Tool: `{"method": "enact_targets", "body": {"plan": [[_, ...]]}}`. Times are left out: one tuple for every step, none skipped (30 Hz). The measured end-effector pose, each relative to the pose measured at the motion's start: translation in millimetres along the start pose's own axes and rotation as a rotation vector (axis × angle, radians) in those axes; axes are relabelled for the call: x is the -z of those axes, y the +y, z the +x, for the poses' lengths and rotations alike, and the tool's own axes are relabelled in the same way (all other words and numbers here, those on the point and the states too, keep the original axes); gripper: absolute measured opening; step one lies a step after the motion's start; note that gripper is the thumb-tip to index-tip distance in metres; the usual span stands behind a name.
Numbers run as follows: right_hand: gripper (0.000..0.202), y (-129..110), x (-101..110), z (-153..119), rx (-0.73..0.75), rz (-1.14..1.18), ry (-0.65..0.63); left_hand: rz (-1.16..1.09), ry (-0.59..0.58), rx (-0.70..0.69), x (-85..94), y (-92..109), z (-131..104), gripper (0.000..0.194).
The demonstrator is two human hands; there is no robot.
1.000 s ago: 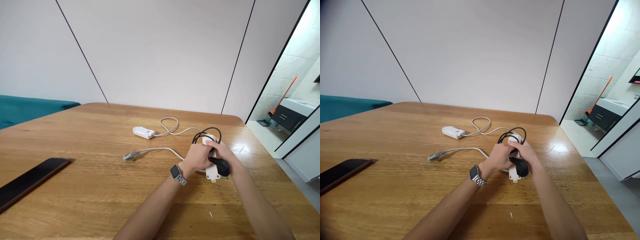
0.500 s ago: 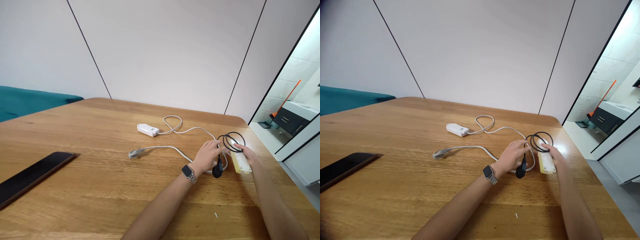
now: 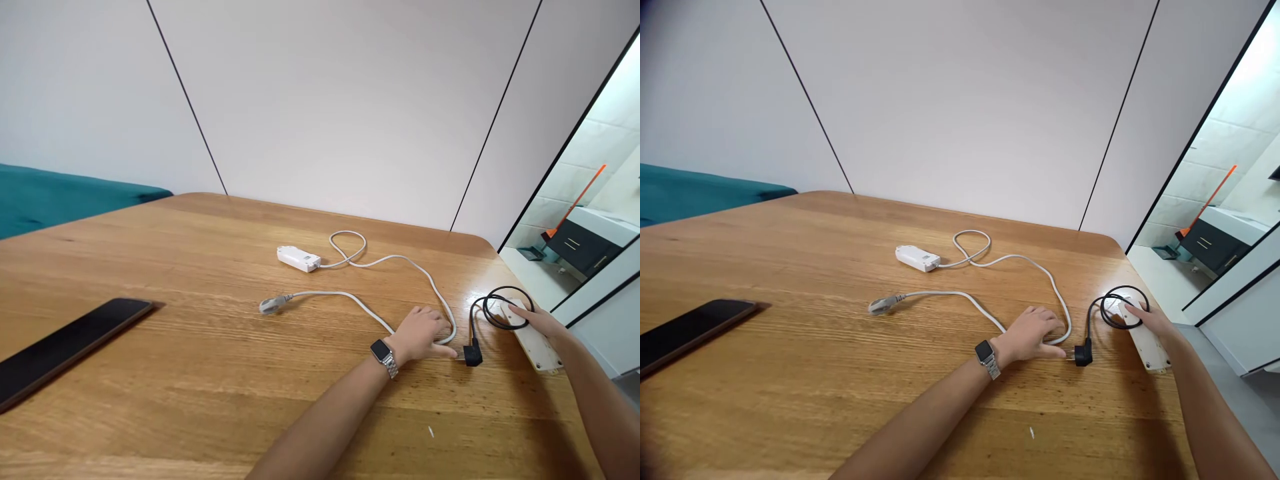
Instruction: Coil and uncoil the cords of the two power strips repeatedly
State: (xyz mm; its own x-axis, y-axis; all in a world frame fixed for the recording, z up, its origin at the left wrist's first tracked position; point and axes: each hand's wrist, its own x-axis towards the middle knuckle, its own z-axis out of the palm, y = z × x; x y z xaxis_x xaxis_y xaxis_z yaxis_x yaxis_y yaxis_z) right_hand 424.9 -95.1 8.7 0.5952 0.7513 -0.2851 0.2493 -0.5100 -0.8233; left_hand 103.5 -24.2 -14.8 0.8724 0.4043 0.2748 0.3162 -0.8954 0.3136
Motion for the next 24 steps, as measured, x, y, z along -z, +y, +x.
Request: {"method": "enact_targets", "body": {"plan": [[0.041,-1,0,1,0.044,-0.063,0.022,-0.01,0.049,0.039,4.3,-2,-3,0.05],[0.038,-3,-2,2,0.078,-0.129,0.039,-0.019,0.104,0.086,9.6,-5,-9,0.045],[0.037,-6,-4,3,0.098,-0.199,0.046,-0.03,0.159,0.142,15.7,-10,-16,0.038],[0.037,-8,-7,3,0.104,-0.267,0.044,-0.045,0.214,0.209,22.5,-17,-27,0.031],[0.038,-9,-9,3,0.106,-0.322,0.039,-0.067,0.268,0.282,29.9,-25,-40,0.025],[0.039,-10,-11,3,0.106,-0.36,0.037,-0.105,0.32,0.365,37.8,-35,-55,0.018],[0.042,-10,-13,4,0.105,-0.382,0.045,-0.146,0.391,0.463,45.9,-45,-72,0.015],[0.045,-9,-13,6,0.102,-0.394,0.076,-0.212,0.497,0.591,54.3,-56,-90,0.013],[0.05,-7,-12,9,0.096,-0.405,0.123,-0.298,0.599,0.744,62.6,-67,-107,0.013],[0.057,-4,-11,12,0.085,-0.416,0.181,-0.407,0.657,0.876,70.8,-76,-122,0.016],[0.063,-2,-9,15,0.072,-0.425,0.231,-0.569,0.668,1.001,78.5,-84,-136,0.018],[0.068,1,-8,18,0.061,-0.427,0.264,-0.733,0.67,1.105,85.6,-90,-146,0.019],[0.072,3,-7,21,0.058,-0.416,0.276,-0.884,0.658,1.177,91.6,-93,-153,0.021],[0.073,4,-6,23,0.059,-0.394,0.271,-1.019,0.658,1.231,96.3,-95,-157,0.024],[0.073,4,-6,24,0.059,-0.364,0.261,-1.133,0.681,1.264,99.5,-96,-157,0.026],[0.072,4,-6,23,0.058,-0.334,0.259,-1.233,0.738,1.275,101.3,-96,-155,0.027],[0.07,2,-7,22,0.052,-0.307,0.268,-1.322,0.822,1.274,101.8,-96,-150,0.026],[0.069,0,-8,21,0.044,-0.281,0.283,-1.409,0.926,1.267,101.3,-97,-145,0.025],[0.068,-2,-9,18,0.038,-0.257,0.297,-1.476,1.029,1.247,100.5,-98,-139,0.023],[0.066,-5,-9,16,0.034,-0.237,0.303,-1.511,1.117,1.219,99.8,-99,-133,0.022],[0.065,-8,-9,12,0.037,-0.219,0.32,-1.522,1.188,1.196,99.6,-101,-127,0.021],[0.064,-11,-9,8,0.054,-0.203,0.363,-1.516,1.242,1.18,100.2,-103,-122,0.021],[0.062,-15,-10,2,0.091,-0.186,0.437,-1.501,1.28,1.167,101.7,-104,-118,0.02],[0.06,-19,-12,-6,0.153,-0.162,0.531,-1.488,1.314,1.149,104.1,-105,-115,0.018]]}}
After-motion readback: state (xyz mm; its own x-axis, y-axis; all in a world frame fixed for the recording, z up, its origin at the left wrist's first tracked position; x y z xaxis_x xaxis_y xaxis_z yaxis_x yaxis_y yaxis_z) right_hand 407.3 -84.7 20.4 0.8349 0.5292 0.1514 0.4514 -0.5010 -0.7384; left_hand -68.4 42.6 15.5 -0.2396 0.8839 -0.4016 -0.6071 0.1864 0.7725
